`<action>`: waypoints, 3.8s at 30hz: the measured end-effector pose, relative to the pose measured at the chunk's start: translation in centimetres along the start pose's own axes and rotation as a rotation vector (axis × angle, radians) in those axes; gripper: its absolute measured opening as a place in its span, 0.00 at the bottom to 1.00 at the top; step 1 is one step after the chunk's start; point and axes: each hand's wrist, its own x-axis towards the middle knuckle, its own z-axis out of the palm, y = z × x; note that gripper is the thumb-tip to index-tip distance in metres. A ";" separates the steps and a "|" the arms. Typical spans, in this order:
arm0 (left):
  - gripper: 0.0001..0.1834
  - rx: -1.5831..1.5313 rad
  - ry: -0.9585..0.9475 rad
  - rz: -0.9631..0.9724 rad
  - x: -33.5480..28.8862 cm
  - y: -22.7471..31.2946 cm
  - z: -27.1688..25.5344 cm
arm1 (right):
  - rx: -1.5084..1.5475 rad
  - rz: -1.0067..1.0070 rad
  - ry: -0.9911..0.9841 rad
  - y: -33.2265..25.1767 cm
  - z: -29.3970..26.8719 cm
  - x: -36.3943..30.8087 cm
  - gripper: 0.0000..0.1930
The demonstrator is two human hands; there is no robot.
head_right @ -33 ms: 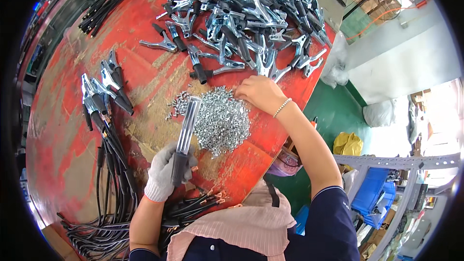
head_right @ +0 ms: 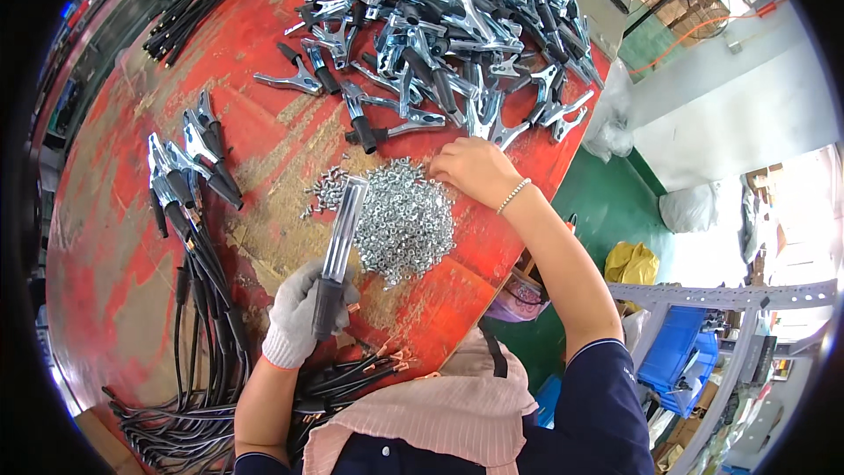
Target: Assembling heavy-duty battery or jumper cables by attaching clamps to the wire ends.
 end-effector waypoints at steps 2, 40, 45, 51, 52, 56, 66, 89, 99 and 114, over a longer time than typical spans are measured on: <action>0.12 0.087 -0.010 0.037 0.1 -0.6 -0.3 | -0.073 0.035 -0.064 -0.2 -0.2 0.1 0.05; 0.16 0.603 -0.043 0.400 -2.8 2.6 2.0 | 1.935 0.527 0.187 -16.9 1.3 -5.3 0.09; 0.19 1.097 0.079 0.722 -2.5 2.6 2.2 | 1.467 0.685 0.057 -16.4 2.7 -9.4 0.14; 0.18 -0.225 0.049 0.009 -1.1 1.6 1.1 | 0.411 0.625 0.325 -11.0 1.5 -10.7 0.09; 0.22 -0.374 0.020 0.024 -0.7 1.1 0.8 | 0.375 0.623 0.319 -10.9 1.9 -10.8 0.09; 0.24 -0.340 0.012 -0.006 -0.6 1.1 0.7 | 0.246 0.584 0.335 -10.9 2.7 -10.1 0.07; 0.20 0.088 -0.026 0.157 -0.6 -0.5 0.5 | 0.381 0.511 0.479 -12.0 0.9 -7.6 0.07; 0.19 0.311 0.025 0.190 -1.7 1.5 1.1 | 0.355 0.097 0.523 -18.0 -0.2 -0.4 0.14; 0.19 0.260 0.030 0.251 -1.2 0.5 1.0 | 0.441 0.088 0.598 -18.2 0.7 -0.2 0.15; 0.19 0.292 0.055 0.342 -1.2 0.2 1.0 | 0.356 0.049 0.590 -18.3 0.8 -0.7 0.17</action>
